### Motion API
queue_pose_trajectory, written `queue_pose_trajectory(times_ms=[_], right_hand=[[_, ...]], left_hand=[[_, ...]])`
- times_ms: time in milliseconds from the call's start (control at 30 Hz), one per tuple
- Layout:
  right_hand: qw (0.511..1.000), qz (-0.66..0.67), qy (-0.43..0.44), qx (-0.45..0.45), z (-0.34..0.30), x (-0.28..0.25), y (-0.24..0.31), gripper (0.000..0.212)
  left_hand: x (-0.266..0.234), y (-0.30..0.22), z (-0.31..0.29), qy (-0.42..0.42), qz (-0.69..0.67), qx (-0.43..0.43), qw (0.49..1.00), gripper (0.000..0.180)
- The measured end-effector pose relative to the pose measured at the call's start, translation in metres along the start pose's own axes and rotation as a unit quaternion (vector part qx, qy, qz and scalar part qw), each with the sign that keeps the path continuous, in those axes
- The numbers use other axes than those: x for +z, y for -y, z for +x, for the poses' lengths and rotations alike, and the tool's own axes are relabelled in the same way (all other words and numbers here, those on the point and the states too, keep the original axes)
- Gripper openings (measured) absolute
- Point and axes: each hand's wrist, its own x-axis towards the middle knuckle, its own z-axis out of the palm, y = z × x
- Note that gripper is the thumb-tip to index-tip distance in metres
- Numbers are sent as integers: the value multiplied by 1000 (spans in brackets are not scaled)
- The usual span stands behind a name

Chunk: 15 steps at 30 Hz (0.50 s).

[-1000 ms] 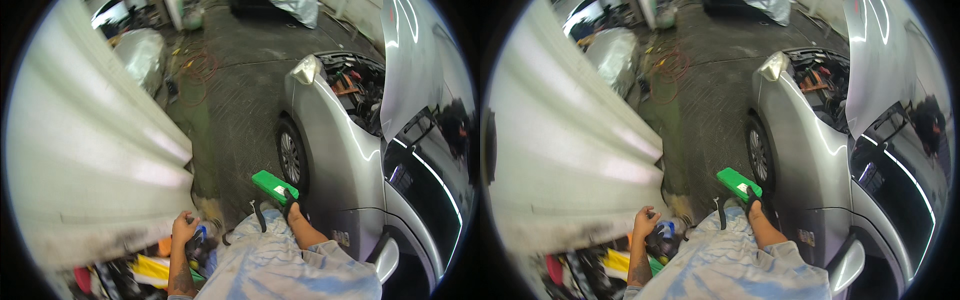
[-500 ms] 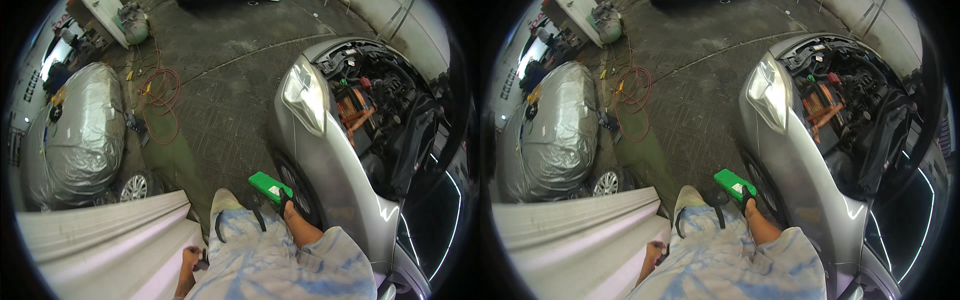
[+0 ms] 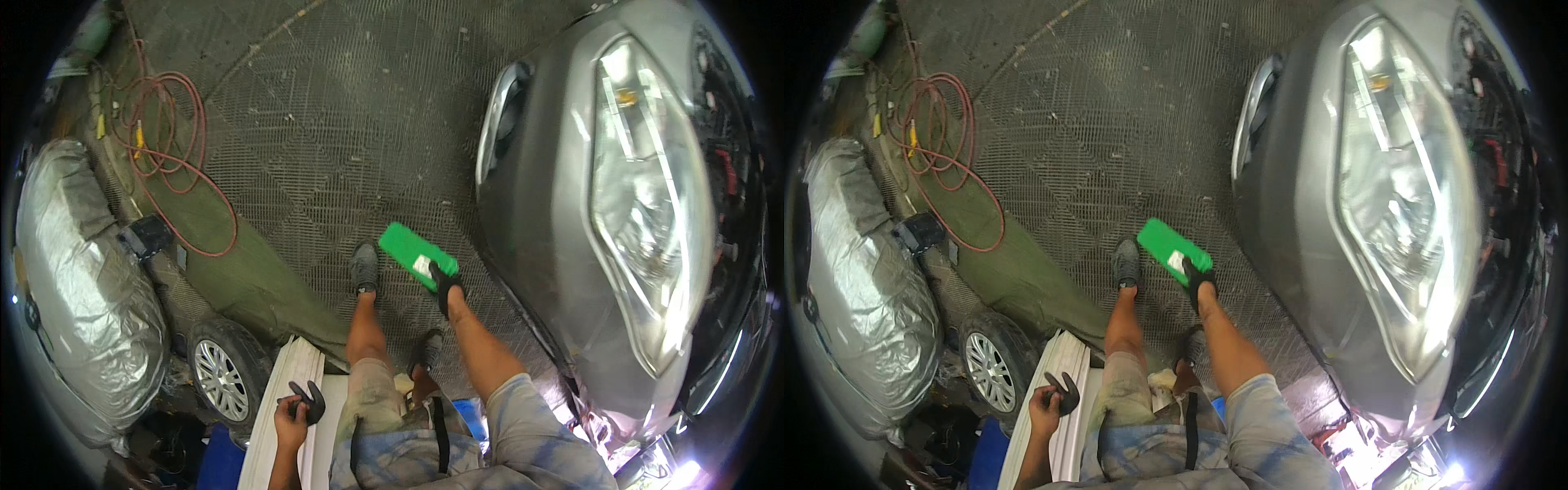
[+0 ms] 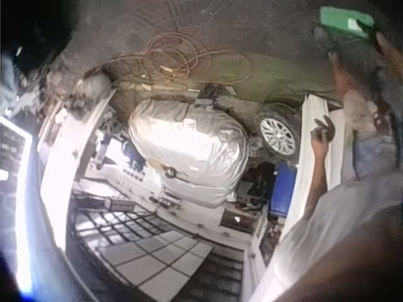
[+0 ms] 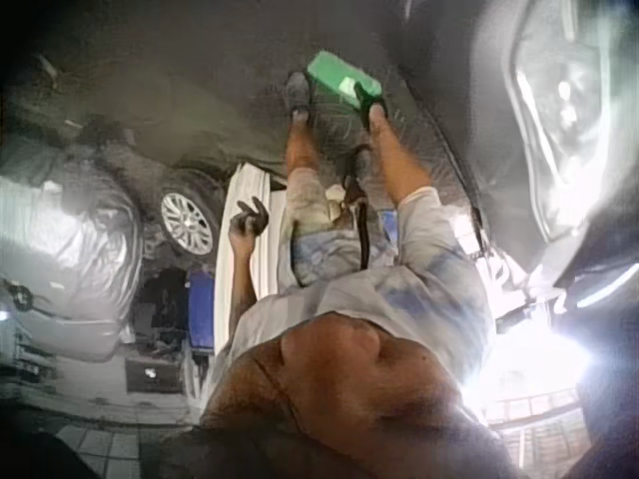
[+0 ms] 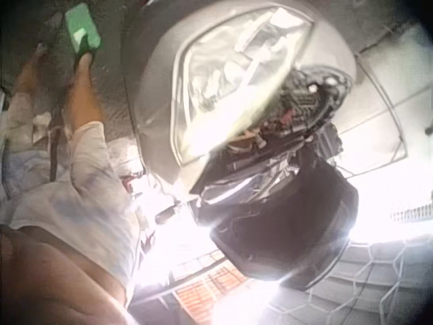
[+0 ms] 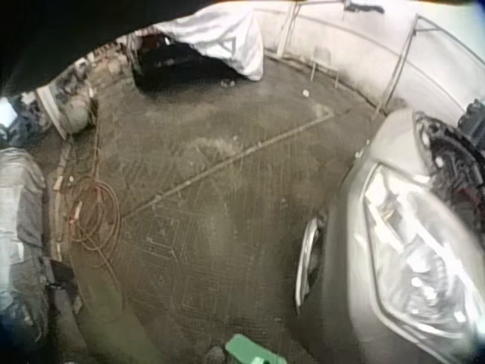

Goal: The person puts on black gloves and picks up a green socket set case and a wrench from a cluttered workbench. They walk to a silver car with its hood open, place the case on the floor, and then pick up the wrench and case again to work near the front wheel.

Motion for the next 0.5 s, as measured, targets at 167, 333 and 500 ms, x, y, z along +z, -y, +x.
queue_pose_trajectory(times_ms=[167,333,500], right_hand=[[996,-77,41,-8,115,21,27,48],[997,-78,-5,-4,138,27,32,43],[985,-108,-129,-48,85,-21,3,39]], left_hand=[[-37,8,21,87,33,-122,988,16],[-59,20,16,108,52,-207,971,18],[-65,11,33,89,23,-127,988,18]])
